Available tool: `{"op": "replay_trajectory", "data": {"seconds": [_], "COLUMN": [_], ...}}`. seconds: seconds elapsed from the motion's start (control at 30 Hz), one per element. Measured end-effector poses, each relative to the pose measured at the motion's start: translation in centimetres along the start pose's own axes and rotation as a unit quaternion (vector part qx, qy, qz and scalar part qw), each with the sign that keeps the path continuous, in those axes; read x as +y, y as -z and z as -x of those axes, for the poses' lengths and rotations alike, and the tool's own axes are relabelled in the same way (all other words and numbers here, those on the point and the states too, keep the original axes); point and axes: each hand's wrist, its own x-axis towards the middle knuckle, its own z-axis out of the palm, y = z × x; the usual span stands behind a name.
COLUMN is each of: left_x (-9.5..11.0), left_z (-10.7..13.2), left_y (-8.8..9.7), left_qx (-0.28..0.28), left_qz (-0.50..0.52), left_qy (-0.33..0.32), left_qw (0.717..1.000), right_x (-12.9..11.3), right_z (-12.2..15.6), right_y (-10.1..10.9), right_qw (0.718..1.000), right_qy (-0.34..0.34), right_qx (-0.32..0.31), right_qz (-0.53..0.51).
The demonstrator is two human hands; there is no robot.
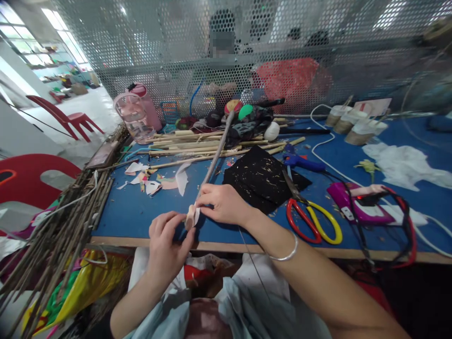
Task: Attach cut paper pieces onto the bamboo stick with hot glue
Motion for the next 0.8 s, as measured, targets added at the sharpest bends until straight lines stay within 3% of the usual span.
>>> {"op": "replay_trajectory", "data": {"seconds": [0.23, 0.5, 0.67, 0.8], "left_x": [-0.1, 0.9, 0.8, 0.3], "left_z": [-1.0, -2.3, -3.3, -3.3], "left_y": [0.4, -0.2, -1.0, -1.2], "left_qx": [-0.059, -0.070, -0.075, -0.094], "left_qz": [0.018, 0.043, 0.096, 0.196], "left_qy": [0.018, 0.037, 0.111, 0.206], "left_qw": [0.998, 0.996, 0.986, 0.954], "right_x": [0.5, 0.7, 0.8, 1.0], "right_z": [-0.2, -0.6, -0.6, -0.6], "right_y": [0.8, 1.4, 1.3, 1.4], "right_qw": [0.992, 0.974, 0.959, 0.939], "right_qy": [-0.019, -0.026, -0.084, -0.153], "right_qx": [-0.103, -0.109, -0.105, -0.129], "right_qz": [-0.067, -0.198, -0.250, -0.280]}}
